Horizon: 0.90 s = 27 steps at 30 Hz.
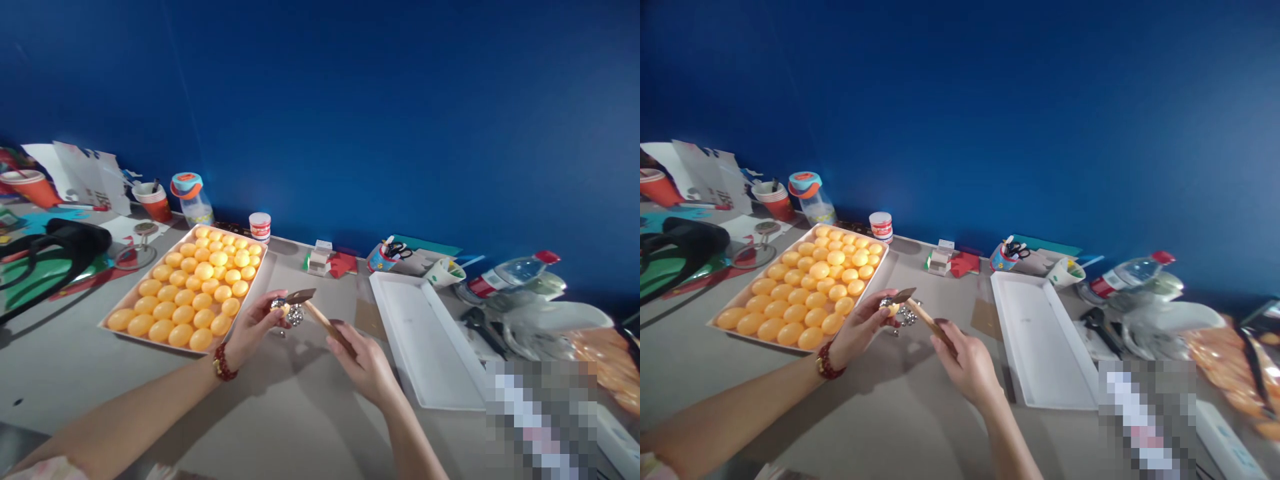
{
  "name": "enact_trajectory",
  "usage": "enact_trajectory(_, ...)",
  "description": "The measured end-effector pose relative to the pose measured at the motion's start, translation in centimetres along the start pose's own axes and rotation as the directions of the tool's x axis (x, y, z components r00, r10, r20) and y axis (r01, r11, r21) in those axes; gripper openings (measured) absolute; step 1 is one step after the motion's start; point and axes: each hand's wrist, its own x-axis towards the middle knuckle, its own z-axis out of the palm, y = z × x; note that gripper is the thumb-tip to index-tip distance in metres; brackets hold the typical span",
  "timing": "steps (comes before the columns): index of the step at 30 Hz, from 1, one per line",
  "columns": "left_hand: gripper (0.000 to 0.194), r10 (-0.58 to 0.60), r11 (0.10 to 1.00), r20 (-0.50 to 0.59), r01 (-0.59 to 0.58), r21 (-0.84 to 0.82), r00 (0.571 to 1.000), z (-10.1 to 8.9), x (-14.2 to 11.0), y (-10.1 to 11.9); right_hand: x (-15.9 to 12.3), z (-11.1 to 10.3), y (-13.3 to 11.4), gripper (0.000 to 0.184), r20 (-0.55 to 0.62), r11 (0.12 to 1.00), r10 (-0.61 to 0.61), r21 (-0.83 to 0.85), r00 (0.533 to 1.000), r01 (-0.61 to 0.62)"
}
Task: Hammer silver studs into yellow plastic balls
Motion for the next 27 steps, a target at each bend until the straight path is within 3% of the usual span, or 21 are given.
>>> enact_trajectory(14, 0.039, 0.034, 0.995, 0.021, -0.035, 0.088, 0.999, -0.03, -0.19, 0.22, -0.01, 0.13, -0.21, 0.027, 0.032, 1.0, 0.0, -0.009, 1.0, 0.001)
enact_trajectory(21, 0.038, -0.007, 1.0, 0.031, 0.006, 0.022, 0.999, -0.1, -0.17, 0.29, -0.06, -0.1, -0.41, 0.027, 0.054, 0.999, -0.008, -0.039, 0.998, 0.01)
enact_trajectory(27, 0.035, -0.059, 0.981, 0.075, 0.071, -0.179, 0.995, 0.41, -0.32, 0.92, -0.19, -0.25, -0.24, 0.028, -0.004, 1.0, -0.002, -0.012, 1.0, 0.002)
